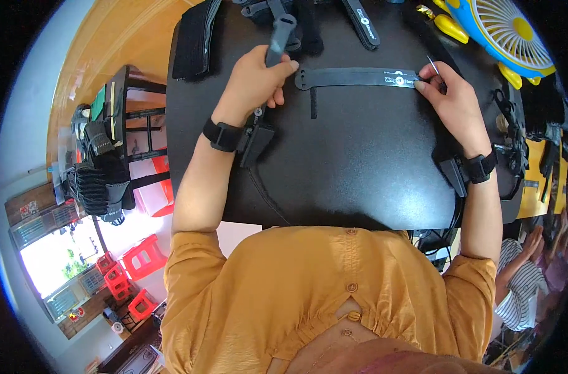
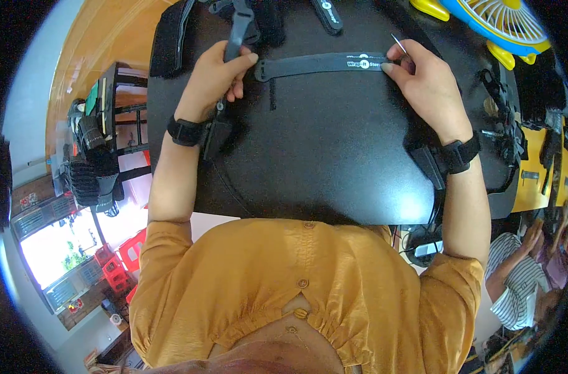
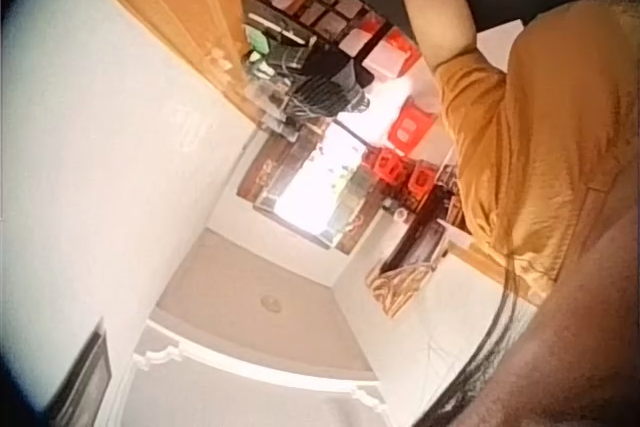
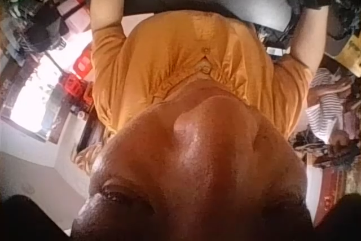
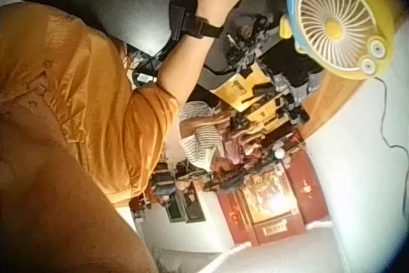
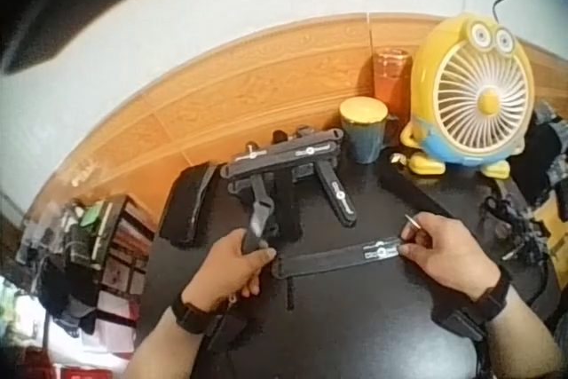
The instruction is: Assembling plastic components and a strap onto a toy gun model.
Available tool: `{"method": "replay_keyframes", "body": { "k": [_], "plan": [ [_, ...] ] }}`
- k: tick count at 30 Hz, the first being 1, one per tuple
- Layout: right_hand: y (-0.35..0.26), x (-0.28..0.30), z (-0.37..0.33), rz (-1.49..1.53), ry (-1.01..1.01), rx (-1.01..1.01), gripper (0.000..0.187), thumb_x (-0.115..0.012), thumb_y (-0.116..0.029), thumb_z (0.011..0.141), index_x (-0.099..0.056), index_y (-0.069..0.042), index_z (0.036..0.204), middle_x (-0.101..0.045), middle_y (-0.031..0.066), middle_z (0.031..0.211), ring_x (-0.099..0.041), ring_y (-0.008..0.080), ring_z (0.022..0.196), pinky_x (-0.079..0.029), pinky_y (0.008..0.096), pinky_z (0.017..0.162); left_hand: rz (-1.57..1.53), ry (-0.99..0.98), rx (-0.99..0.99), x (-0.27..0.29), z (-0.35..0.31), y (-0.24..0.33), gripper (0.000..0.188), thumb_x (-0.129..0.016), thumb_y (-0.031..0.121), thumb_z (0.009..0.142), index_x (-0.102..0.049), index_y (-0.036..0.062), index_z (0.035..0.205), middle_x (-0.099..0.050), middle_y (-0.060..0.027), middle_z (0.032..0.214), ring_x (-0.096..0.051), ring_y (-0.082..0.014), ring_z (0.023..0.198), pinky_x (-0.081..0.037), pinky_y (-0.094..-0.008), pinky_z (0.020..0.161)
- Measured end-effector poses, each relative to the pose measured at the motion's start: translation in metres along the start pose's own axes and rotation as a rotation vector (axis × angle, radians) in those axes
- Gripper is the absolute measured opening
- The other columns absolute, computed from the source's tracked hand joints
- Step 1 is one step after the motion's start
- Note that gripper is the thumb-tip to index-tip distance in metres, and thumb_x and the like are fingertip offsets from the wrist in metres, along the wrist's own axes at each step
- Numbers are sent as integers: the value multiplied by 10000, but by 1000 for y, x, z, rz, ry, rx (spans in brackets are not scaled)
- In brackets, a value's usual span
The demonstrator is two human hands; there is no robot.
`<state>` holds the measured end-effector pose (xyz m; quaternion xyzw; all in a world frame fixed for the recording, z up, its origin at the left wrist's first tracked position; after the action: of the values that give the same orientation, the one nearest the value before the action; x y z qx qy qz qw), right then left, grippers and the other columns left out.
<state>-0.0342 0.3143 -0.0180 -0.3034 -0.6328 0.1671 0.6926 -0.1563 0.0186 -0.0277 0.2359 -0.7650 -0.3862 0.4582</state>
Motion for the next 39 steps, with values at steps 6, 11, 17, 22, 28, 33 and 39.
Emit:
{"method": "replay_keyframes", "body": {
  "k": [6, 11, 17, 22, 28, 33, 39],
  "plan": [
    [0, 5, -1, 18, 27, -33, 197, -651, -190, 914, -650, -63, 1065, -669, 112, 863, -650, 229, 807, -507, 322, 746, -82, -6, 20, 7, -4, -7, 217, -683, 215, 908, -600, 36, 999, -558, 13, 619, -546, -78, 462, -407, -211, 400],
    [6, 6, 0, 43, 57, -11, 193, -639, -201, 927, -655, -63, 1061, -665, 100, 835, -638, 202, 741, -504, 311, 693, 60, -23, -47, 3, -10, 1, 266, -720, 260, 858, -652, 14, 932, -634, -43, 639, -610, -105, 503, -465, -247, 459],
    [3, 17, -6, 136, 65, -168, 186, -637, -217, 939, -658, -68, 1048, -622, 27, 744, -540, 91, 561, -449, 252, 546, 148, -11, -118, -4, -10, 1, 193, -735, 235, 859, -674, 82, 961, -601, 24, 639, -531, -54, 471, -403, -209, 421],
    [1, 29, -6, 249, 201, -127, 182, -646, -223, 938, -674, -71, 1034, -612, -1, 720, -535, 72, 559, -439, 234, 542, 145, -48, -24, 1, -14, 7, 229, -739, 252, 850, -673, 61, 959, -613, -7, 632, -555, -72, 473, -421, -220, 433],
    [-2, 35, -8, 203, 241, -87, 205, -644, -249, 942, -678, -67, 1032, -636, 21, 734, -568, 89, 562, -464, 248, 558, 124, -34, 43, 2, -12, 6, 269, -746, 259, 835, -665, 41, 971, -625, -16, 644, -550, -76, 455, -426, -223, 430],
    [6, 35, -8, 109, 246, -65, 203, -641, -248, 939, -680, -79, 1045, -667, 57, 797, -626, 151, 674, -503, 287, 644, 130, -37, 41, 0, -10, 4, 268, -750, 256, 832, -660, 42, 965, -617, -12, 641, -544, -71, 452, -417, -225, 424],
    [-1, 26, -7, 23, 167, -7, 178, -630, -219, 936, -681, -82, 1039, -695, 113, 889, -673, 260, 822, -522, 341, 740, 88, -36, 61, 1, -12, 2, 266, -760, 247, 828, -649, 39, 952, -605, -6, 636, -533, -71, 445, -399, -226, 415]
  ]
}}
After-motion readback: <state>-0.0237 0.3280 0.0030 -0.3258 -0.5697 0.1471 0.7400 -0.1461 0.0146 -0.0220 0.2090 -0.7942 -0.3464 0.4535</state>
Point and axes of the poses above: each hand's wrist, its own z-axis towards the middle knuckle, its own x-axis out of the back of the hand, y = z × x, the point moved 6 cm from there along z, towards the middle knuckle
